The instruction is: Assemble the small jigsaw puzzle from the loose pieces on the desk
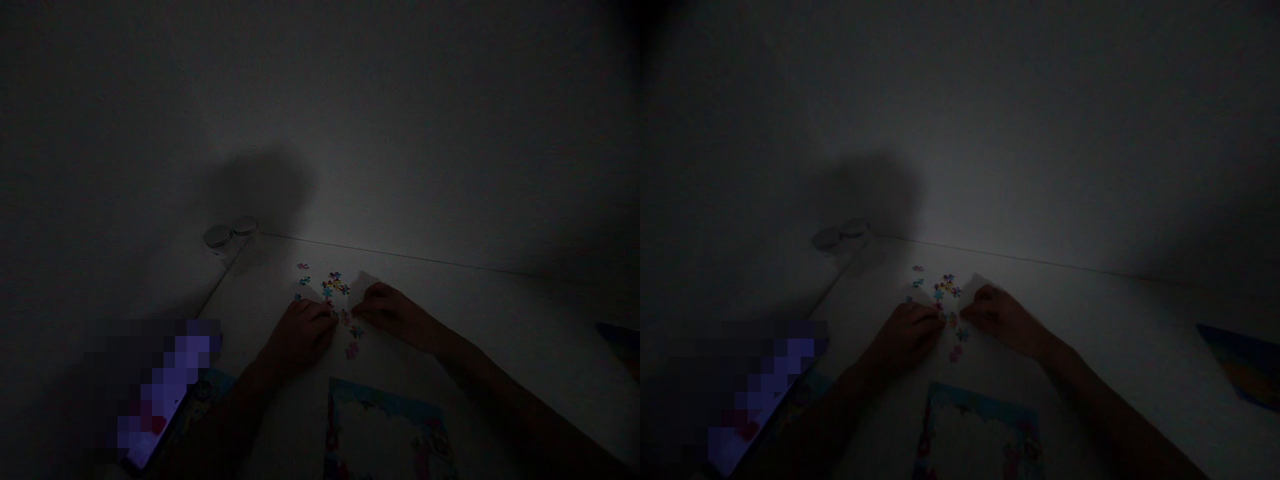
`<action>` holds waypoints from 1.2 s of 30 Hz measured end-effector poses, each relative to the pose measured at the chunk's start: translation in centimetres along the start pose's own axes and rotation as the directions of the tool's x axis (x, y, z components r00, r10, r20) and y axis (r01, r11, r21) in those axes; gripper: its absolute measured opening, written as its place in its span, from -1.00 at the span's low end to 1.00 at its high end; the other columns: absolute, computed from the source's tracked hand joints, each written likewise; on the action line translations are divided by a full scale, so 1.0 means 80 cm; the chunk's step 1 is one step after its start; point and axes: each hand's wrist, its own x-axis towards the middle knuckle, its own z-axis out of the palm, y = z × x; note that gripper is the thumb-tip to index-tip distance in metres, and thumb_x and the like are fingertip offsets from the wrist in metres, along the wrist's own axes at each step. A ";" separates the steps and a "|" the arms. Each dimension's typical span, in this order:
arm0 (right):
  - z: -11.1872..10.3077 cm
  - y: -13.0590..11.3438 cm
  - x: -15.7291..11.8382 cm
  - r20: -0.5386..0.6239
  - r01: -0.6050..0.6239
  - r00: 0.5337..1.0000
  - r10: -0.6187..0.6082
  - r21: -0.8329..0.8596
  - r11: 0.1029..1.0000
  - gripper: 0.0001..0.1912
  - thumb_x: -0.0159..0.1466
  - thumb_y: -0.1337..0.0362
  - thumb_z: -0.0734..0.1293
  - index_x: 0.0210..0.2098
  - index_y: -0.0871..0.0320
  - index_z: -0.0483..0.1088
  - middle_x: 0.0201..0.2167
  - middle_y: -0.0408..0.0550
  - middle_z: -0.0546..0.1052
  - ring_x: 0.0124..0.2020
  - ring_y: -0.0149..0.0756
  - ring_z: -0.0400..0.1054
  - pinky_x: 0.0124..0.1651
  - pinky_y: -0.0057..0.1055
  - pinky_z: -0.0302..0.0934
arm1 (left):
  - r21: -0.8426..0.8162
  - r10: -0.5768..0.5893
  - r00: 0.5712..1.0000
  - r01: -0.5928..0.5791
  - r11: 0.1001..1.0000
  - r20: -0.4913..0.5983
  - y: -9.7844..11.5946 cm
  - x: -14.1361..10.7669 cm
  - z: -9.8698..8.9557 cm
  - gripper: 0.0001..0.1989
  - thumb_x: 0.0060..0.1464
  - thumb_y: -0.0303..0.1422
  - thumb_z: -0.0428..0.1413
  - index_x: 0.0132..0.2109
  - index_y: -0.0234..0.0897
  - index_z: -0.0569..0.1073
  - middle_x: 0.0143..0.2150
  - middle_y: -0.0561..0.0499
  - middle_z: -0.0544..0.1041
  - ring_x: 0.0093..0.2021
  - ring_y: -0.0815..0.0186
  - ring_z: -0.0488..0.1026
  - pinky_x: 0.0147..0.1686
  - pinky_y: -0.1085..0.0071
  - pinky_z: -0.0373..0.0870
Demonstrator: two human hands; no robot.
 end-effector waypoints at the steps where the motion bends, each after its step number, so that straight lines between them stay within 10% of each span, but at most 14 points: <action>1: 0.002 0.002 0.000 -0.027 -0.017 0.999 0.017 0.009 1.000 -0.72 0.36 0.11 0.24 -0.13 0.01 0.57 -0.22 0.01 0.45 -0.18 -0.22 0.37 -0.09 -0.22 0.30 | -0.004 0.002 1.000 -0.002 1.000 0.001 -0.001 0.000 0.001 -0.82 0.23 -0.42 0.10 -0.04 -0.25 0.50 -0.04 -0.03 0.55 -0.04 0.23 0.42 -0.01 0.24 0.32; 20: 0.016 0.011 0.018 -0.191 0.027 0.979 -0.076 -0.250 0.968 -0.59 0.34 0.32 0.14 0.10 0.14 0.44 -0.02 0.18 0.43 0.07 -0.03 0.27 0.12 0.02 0.17 | 0.083 -0.078 0.997 0.076 0.994 0.026 0.004 0.006 0.009 -0.68 0.27 -0.34 0.03 0.13 -0.14 0.47 0.07 -0.14 0.43 0.07 0.09 0.31 0.07 0.09 0.26; 29: 0.007 0.025 0.013 -0.452 -0.107 0.882 0.131 0.078 0.991 -0.72 0.24 0.36 0.18 -0.22 0.10 0.52 -0.21 -0.01 0.53 -0.14 -0.21 0.42 -0.01 -0.22 0.28 | 0.134 -0.142 0.986 0.152 0.979 -0.084 -0.008 0.004 -0.002 -0.66 0.30 -0.39 -0.07 0.13 -0.24 0.45 0.05 -0.15 0.48 0.08 0.12 0.36 0.10 0.11 0.28; 36: 0.000 0.016 0.016 -0.276 -0.128 0.949 0.152 0.104 0.986 -0.78 0.14 0.43 0.25 -0.33 0.10 0.52 -0.31 -0.07 0.55 -0.23 -0.26 0.44 -0.09 -0.27 0.31 | 0.220 -0.364 0.911 0.403 0.889 -0.196 -0.038 0.005 -0.008 -0.62 0.26 -0.40 -0.09 0.13 -0.33 0.44 0.09 -0.22 0.48 0.10 0.05 0.38 0.11 0.04 0.32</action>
